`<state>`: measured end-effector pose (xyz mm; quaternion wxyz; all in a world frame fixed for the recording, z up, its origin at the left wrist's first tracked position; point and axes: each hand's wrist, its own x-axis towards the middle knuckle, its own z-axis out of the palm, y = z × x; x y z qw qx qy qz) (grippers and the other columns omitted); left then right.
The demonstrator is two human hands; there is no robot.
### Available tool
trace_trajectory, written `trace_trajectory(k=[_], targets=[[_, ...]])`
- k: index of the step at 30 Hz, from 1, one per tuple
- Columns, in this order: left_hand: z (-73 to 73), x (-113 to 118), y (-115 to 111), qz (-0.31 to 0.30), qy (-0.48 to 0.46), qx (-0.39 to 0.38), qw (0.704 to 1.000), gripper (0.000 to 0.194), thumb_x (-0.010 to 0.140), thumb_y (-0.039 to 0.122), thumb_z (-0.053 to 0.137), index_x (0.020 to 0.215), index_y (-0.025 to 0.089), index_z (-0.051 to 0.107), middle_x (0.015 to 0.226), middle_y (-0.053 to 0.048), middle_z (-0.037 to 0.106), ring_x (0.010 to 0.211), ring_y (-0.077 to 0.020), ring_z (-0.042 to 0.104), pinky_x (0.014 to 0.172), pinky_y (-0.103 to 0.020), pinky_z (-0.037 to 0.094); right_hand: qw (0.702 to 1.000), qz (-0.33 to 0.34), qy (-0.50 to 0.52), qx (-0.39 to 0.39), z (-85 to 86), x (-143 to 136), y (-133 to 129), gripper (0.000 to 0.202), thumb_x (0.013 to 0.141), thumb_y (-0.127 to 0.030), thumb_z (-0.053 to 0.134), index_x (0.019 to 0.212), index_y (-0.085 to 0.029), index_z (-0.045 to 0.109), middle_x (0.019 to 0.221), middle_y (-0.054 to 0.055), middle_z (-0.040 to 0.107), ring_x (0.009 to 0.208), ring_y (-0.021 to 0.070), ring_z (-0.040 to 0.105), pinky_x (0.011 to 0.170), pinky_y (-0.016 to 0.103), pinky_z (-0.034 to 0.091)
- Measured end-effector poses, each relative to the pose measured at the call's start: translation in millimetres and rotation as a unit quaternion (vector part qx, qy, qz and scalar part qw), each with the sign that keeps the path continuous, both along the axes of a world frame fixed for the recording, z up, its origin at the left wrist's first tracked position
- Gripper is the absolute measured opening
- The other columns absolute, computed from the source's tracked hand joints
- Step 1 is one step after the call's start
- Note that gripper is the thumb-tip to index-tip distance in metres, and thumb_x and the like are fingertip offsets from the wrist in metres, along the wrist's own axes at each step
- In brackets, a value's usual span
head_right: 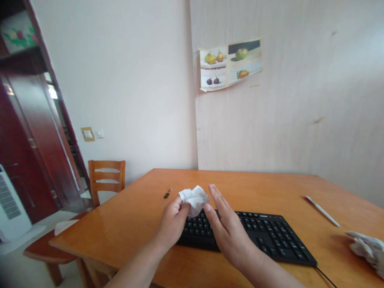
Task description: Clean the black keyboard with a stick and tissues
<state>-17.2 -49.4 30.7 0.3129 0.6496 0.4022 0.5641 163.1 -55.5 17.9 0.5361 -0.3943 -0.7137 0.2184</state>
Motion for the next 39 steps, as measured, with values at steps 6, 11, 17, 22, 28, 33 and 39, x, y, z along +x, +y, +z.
trace_trajectory(k=[6,11,17,22,28,33,39], targets=[[-3.2,25,-32,-0.085,0.096,0.034,0.991,0.027,0.097,0.036,0.049,0.108,0.019,0.068,0.100,-0.007,0.073,0.086,-0.0182,0.064,0.081,-0.030,0.050,0.993,-0.004,0.106,-0.052,-11.6,-28,-1,0.058,0.094,-0.055,0.052,0.141,-0.021,0.055,0.148,0.011,0.051,0.138,0.0279,0.045,0.117,0.050,0.032],[-6.2,-9,-22,-0.064,0.121,0.023,0.990,0.034,0.090,0.042,0.060,0.118,0.024,0.070,0.119,-0.008,0.071,0.109,-0.0233,0.063,0.100,-0.036,0.047,0.991,-0.008,0.103,-0.090,-16.0,-13,12,0.053,0.095,-0.057,0.048,0.123,-0.016,0.065,0.105,0.011,0.073,0.097,0.0249,0.068,0.090,0.041,0.054],[-27.0,-75,27,0.058,0.088,-0.054,0.993,0.050,0.085,0.056,0.060,0.120,0.021,0.069,0.130,-0.012,0.067,0.124,-0.0296,0.058,0.110,-0.042,0.040,0.990,-0.058,-0.121,-0.041,-22.8,11,33,0.050,0.099,-0.052,0.038,0.126,-0.018,0.062,0.126,0.012,0.067,0.125,0.0287,0.057,0.107,0.048,0.043],[-46.6,-93,42,0.065,0.104,-0.073,0.990,0.056,0.090,0.062,0.047,0.120,0.021,0.070,0.135,-0.010,0.065,0.134,-0.0289,0.052,0.116,-0.041,0.032,0.928,-0.081,-0.363,-0.039,-38.9,11,39,0.060,0.101,-0.050,0.033,0.142,-0.011,0.052,0.149,0.019,0.047,0.147,0.0336,0.028,0.118,0.056,0.025],[-55.4,-93,44,0.025,0.092,-0.111,0.989,0.063,0.090,0.068,0.041,0.120,0.022,0.071,0.135,-0.010,0.064,0.135,-0.0295,0.051,0.116,-0.040,0.031,0.895,-0.059,-0.439,-0.045,-35.4,-20,30,0.068,0.101,-0.055,0.030,0.148,-0.009,0.044,0.156,0.021,0.037,0.149,0.0347,0.021,0.119,0.056,0.023],[-60.4,-97,47,0.007,0.051,-0.144,0.988,0.077,0.090,0.075,0.031,0.129,0.019,0.066,0.139,-0.013,0.060,0.137,-0.0284,0.048,0.119,-0.042,0.027,0.891,0.009,-0.452,-0.037,-26.0,-67,24,0.066,0.103,-0.049,0.026,0.151,-0.005,0.039,0.158,0.021,0.031,0.150,0.0329,0.017,0.121,0.051,0.021],[-60.8,-98,47,0.003,0.005,-0.153,0.988,0.083,0.090,0.075,0.025,0.139,0.017,0.056,0.146,-0.015,0.054,0.139,-0.0261,0.046,0.119,-0.039,0.026,0.883,0.077,-0.462,-0.022,-15.5,-112,25,0.062,0.104,-0.040,0.026,0.153,-0.003,0.035,0.160,0.021,0.026,0.150,0.0324,0.014,0.121,0.049,0.021]])
